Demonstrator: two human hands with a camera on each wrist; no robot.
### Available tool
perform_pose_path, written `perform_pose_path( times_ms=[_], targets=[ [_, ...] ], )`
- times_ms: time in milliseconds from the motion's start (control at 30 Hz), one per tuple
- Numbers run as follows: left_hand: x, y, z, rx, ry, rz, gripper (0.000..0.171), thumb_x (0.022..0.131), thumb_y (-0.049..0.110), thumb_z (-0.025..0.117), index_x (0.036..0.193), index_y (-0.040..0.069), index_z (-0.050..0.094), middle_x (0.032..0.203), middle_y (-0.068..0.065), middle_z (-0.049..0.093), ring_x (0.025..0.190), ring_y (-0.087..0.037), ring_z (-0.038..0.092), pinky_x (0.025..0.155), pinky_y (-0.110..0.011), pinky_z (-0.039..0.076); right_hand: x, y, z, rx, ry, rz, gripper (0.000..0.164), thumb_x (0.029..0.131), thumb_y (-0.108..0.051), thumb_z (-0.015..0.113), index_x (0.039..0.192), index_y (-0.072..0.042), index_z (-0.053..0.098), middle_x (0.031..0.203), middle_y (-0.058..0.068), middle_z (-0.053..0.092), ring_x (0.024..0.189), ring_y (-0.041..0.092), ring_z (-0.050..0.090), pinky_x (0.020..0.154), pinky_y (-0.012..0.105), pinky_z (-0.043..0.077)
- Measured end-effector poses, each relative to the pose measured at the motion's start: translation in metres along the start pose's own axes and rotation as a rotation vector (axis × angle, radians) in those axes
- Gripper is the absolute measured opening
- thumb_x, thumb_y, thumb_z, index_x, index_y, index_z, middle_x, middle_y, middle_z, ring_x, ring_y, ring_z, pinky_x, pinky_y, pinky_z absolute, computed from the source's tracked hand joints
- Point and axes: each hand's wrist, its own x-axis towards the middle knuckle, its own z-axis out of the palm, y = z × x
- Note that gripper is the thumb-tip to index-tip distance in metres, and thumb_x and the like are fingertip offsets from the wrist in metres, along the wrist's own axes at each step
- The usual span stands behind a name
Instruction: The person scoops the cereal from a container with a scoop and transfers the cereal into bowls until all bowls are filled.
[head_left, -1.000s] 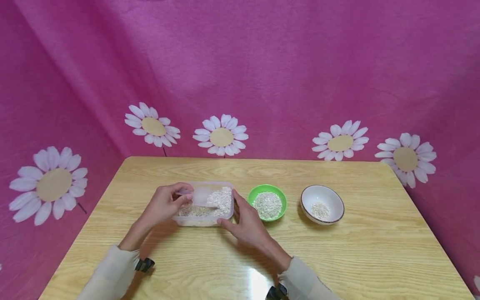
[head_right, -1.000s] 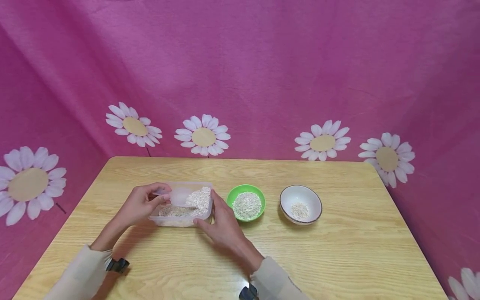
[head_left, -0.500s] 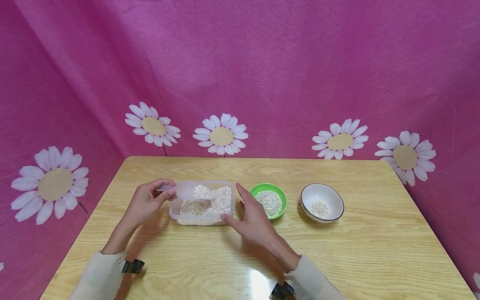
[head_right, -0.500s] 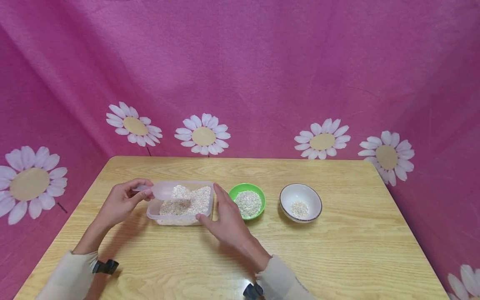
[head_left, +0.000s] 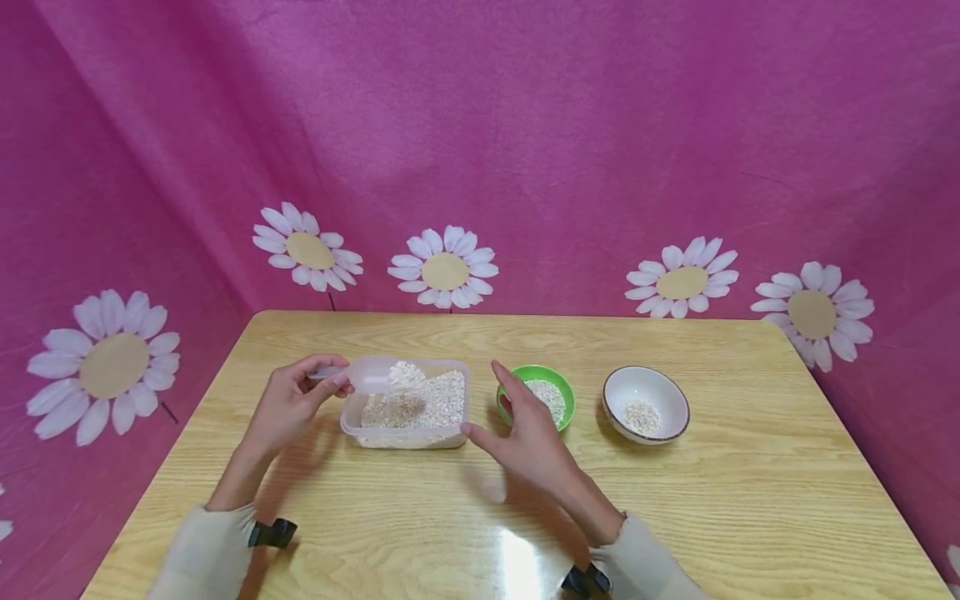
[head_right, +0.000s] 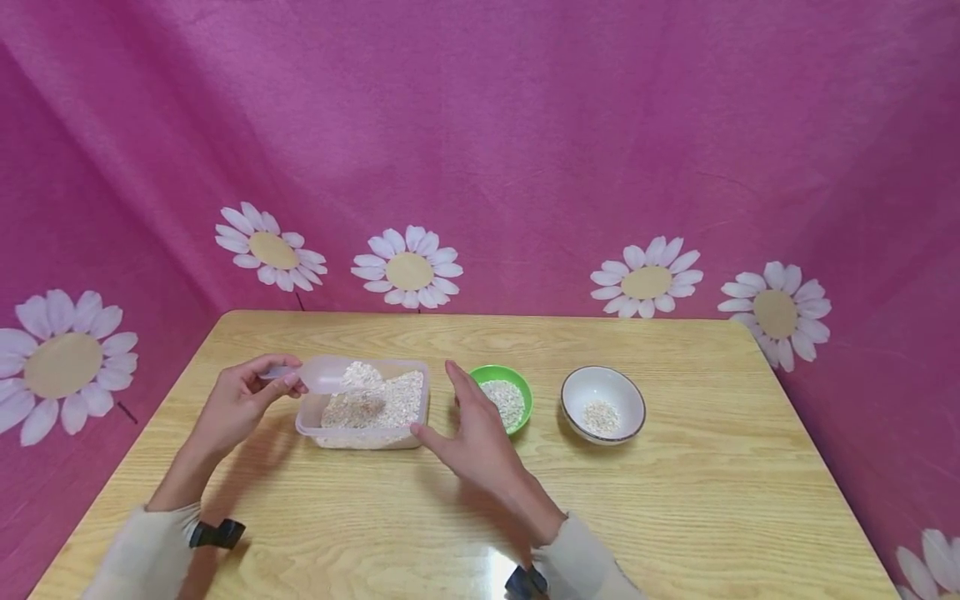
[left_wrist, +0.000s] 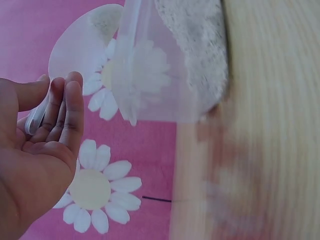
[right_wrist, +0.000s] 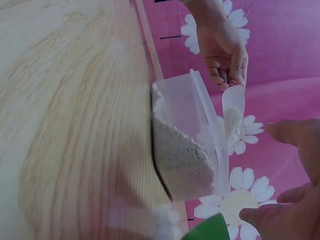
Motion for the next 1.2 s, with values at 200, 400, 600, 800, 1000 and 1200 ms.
perform_pose_path(
  times_ms=[200,400,600,800,1000,1200],
  targets=[
    [0.01,0.006,0.013,-0.05,-0.02,0.019,0.019,0.106,0.003,0.066,0.12,-0.008,0.07,0.088,-0.002,0.077,0.079,-0.009,0.074,0.081,-0.02,0.061,-0.003,0.007,-0.013,-0.036,0.027,0.006,0.095,0.091,-0.024,0.088,0.167,-0.004,0.034,0.171,0.016,0.041,0.152,0.036,0.05,0.116,0.045,0.05],
    [0.02,0.016,0.031,-0.093,-0.057,0.03,0.019,0.106,0.001,0.064,0.122,-0.008,0.069,0.089,-0.01,0.078,0.08,-0.006,0.075,0.081,-0.021,0.061,-0.006,0.016,-0.029,-0.015,0.05,0.021,0.096,0.09,-0.022,0.088,0.167,-0.004,0.033,0.171,0.019,0.04,0.154,0.037,0.047,0.119,0.042,0.047],
    [0.032,0.026,0.054,-0.129,-0.094,-0.015,0.02,0.106,0.002,0.065,0.124,-0.005,0.07,0.094,-0.018,0.078,0.081,-0.006,0.074,0.08,-0.02,0.06,-0.011,0.026,-0.045,-0.036,0.08,0.014,0.096,0.092,-0.022,0.087,0.167,-0.001,0.031,0.172,0.021,0.036,0.155,0.042,0.044,0.119,0.045,0.046],
    [0.042,0.034,0.078,-0.144,-0.124,-0.044,0.02,0.106,0.004,0.066,0.124,-0.001,0.071,0.097,-0.019,0.078,0.088,-0.023,0.076,0.08,-0.022,0.06,-0.018,0.036,-0.059,-0.042,0.101,0.032,0.094,0.094,-0.021,0.085,0.167,0.001,0.03,0.173,0.022,0.034,0.159,0.04,0.038,0.12,0.043,0.043],
    [0.052,0.04,0.104,-0.182,-0.163,-0.032,0.019,0.105,0.004,0.066,0.123,0.0,0.072,0.097,-0.016,0.079,0.087,-0.022,0.075,0.08,-0.032,0.061,-0.023,0.046,-0.075,-0.062,0.117,0.058,0.094,0.095,-0.021,0.085,0.167,0.001,0.029,0.173,0.023,0.033,0.159,0.041,0.037,0.122,0.043,0.041],
    [0.061,0.051,0.133,-0.199,-0.191,-0.007,0.017,0.104,0.007,0.069,0.12,0.0,0.073,0.096,-0.018,0.08,0.09,-0.033,0.077,0.084,-0.043,0.064,-0.028,0.055,-0.091,-0.124,0.151,0.062,0.094,0.095,-0.023,0.085,0.166,0.002,0.03,0.171,0.026,0.035,0.151,0.046,0.047,0.12,0.048,0.044]
  ],
)
